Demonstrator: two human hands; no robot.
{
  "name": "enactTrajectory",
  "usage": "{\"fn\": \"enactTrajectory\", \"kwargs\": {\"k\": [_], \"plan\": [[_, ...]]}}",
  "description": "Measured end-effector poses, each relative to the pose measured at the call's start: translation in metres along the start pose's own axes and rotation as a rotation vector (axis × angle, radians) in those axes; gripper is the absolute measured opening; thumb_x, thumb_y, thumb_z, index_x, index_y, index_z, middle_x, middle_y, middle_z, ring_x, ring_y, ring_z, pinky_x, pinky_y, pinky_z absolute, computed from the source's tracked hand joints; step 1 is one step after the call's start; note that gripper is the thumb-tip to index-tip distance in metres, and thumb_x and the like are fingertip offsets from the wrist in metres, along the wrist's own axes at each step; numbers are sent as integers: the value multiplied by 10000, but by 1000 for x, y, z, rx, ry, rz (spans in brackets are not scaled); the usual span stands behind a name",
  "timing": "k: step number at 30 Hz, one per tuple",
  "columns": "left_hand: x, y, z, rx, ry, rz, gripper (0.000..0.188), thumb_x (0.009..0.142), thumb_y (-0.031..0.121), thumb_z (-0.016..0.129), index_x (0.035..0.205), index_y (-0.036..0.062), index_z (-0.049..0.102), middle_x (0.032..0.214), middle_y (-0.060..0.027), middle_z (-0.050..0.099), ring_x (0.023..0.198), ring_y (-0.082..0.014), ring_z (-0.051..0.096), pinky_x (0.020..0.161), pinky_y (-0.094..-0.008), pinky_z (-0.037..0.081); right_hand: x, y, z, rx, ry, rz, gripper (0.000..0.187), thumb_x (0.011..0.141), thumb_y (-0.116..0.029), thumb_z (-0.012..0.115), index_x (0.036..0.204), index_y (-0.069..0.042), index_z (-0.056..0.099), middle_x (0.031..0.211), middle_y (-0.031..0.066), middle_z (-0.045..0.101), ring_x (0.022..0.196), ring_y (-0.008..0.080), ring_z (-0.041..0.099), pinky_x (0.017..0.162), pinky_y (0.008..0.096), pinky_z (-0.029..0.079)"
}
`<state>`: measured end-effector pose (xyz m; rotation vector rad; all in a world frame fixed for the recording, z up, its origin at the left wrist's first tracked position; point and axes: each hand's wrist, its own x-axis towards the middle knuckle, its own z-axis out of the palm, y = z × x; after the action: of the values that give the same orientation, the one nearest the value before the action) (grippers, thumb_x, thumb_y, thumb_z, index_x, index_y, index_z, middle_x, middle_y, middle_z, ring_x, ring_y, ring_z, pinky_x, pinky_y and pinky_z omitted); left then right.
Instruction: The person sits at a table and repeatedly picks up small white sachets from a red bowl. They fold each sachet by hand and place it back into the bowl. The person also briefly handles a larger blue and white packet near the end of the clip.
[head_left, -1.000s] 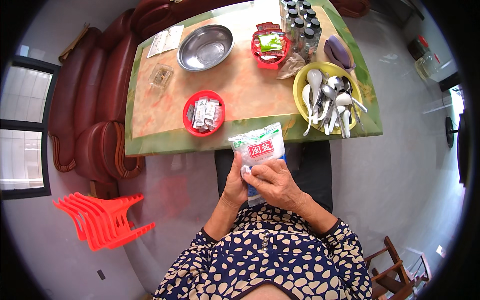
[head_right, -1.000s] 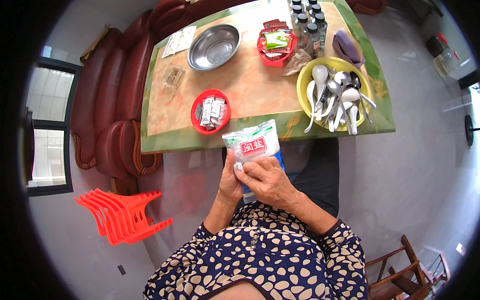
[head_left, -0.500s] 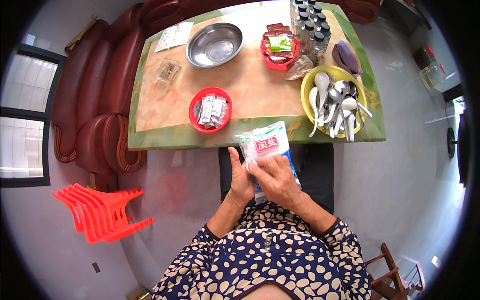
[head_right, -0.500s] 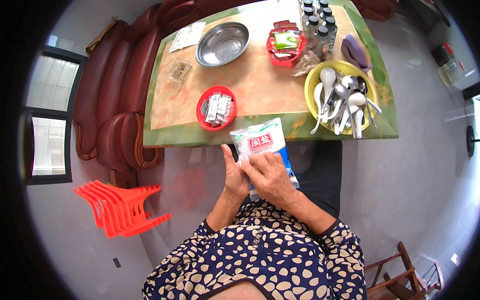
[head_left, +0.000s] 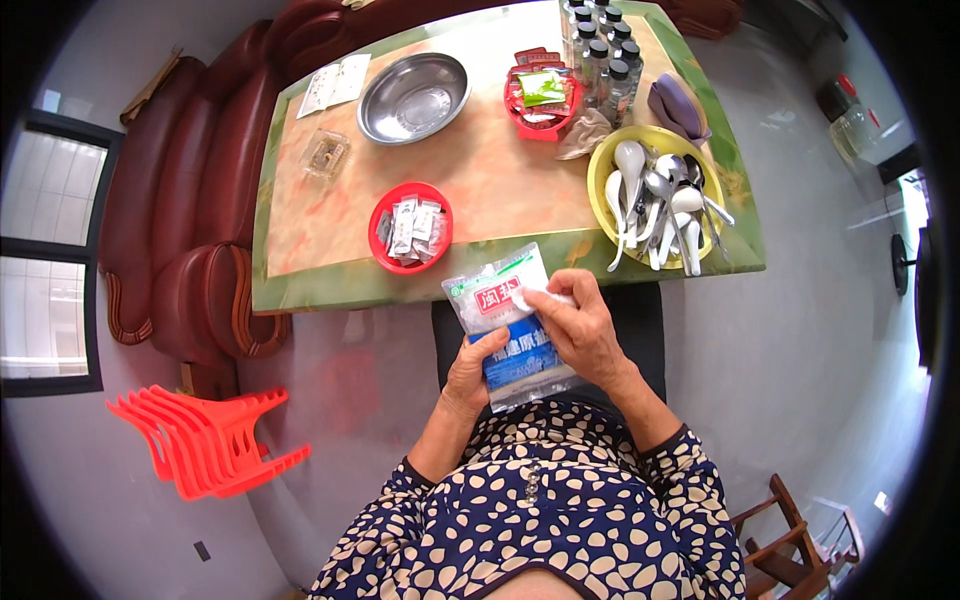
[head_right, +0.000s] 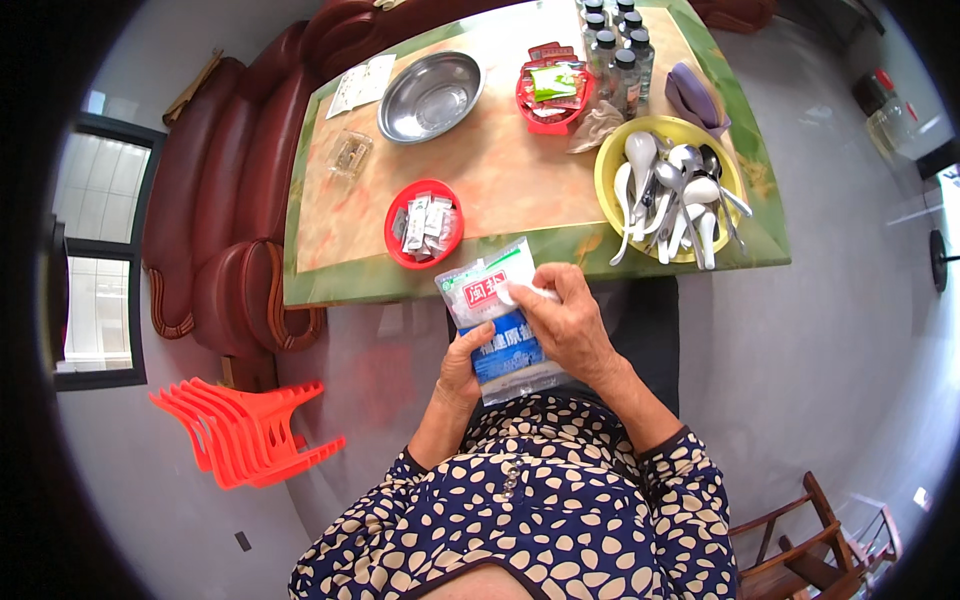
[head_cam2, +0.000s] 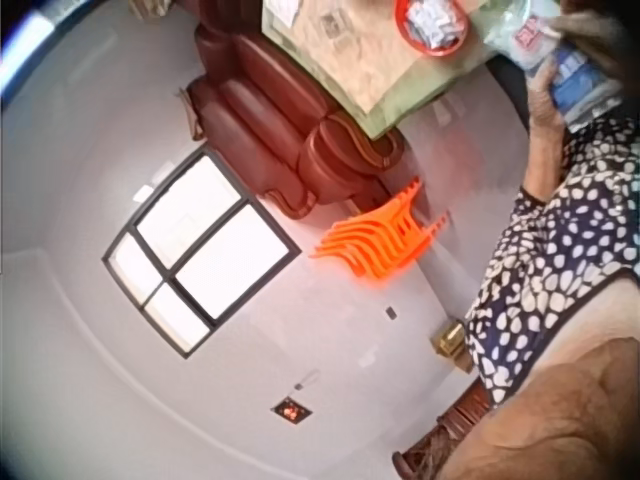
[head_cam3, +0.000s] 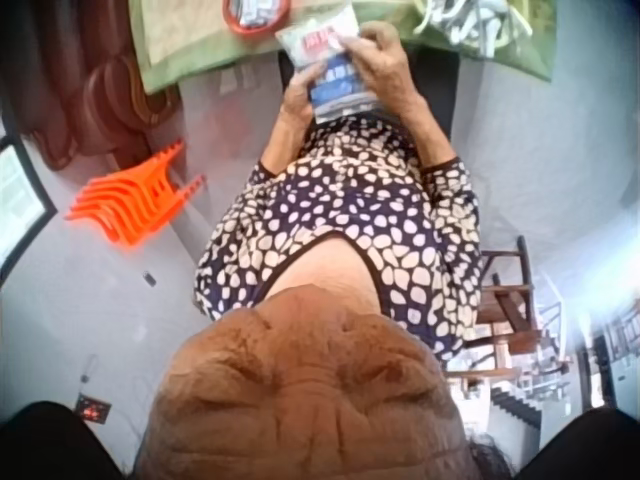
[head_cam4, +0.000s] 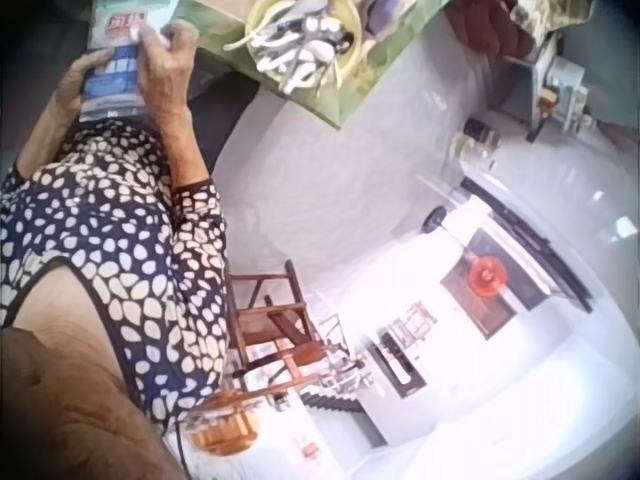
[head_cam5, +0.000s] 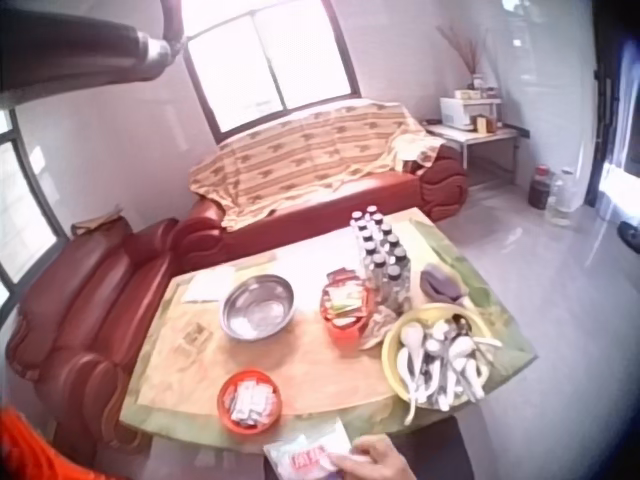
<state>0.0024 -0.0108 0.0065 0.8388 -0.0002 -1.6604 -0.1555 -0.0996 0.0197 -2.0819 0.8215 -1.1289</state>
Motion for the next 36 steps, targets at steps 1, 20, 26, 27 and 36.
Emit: {"fn": "enactTrajectory", "kwargs": {"k": [1,20,26,27,36], "plan": [[-3,-2,1,22,-13,-8,497,831,83,681,1289,18,499,1161,-121,625,1027,-246,641,927,-400,525,4,4,-1,34,3,23,352,751,49,657,1089,-51,674,989,130,518,900,267,551,748,332,499],[8,5,-26,-317,-91,-76,493,867,117,647,1308,-7,465,1208,-208,606,1101,-359,608,974,-512,478,-36,-17,-46,336,-374,123,400,765,52,672,1128,-115,686,1033,75,470,951,215,509,804,284,451],[12,2,-15,-265,-34,-28,447,907,153,618,1306,12,474,1213,-184,610,1097,-324,614,981,-505,474,-25,-27,-43,99,-77,174,338,754,65,663,1066,-63,685,952,103,511,859,239,531,742,310,462],[12,1,-10,-281,-36,-5,441,911,157,614,1304,11,476,1215,-183,609,1097,-324,614,981,-504,475,-22,-26,-36,-4,30,195,337,747,74,654,1069,-22,672,968,114,511,866,246,527,726,322,457],[24,-2,5,-327,-4,204,405,949,222,566,1297,30,486,1223,-176,607,1100,-333,610,979,-519,472,-44,-44,6,-264,-53,-26,461,758,54,606,1213,101,552,1079,169,543,946,304,536,809,370,475]]}}
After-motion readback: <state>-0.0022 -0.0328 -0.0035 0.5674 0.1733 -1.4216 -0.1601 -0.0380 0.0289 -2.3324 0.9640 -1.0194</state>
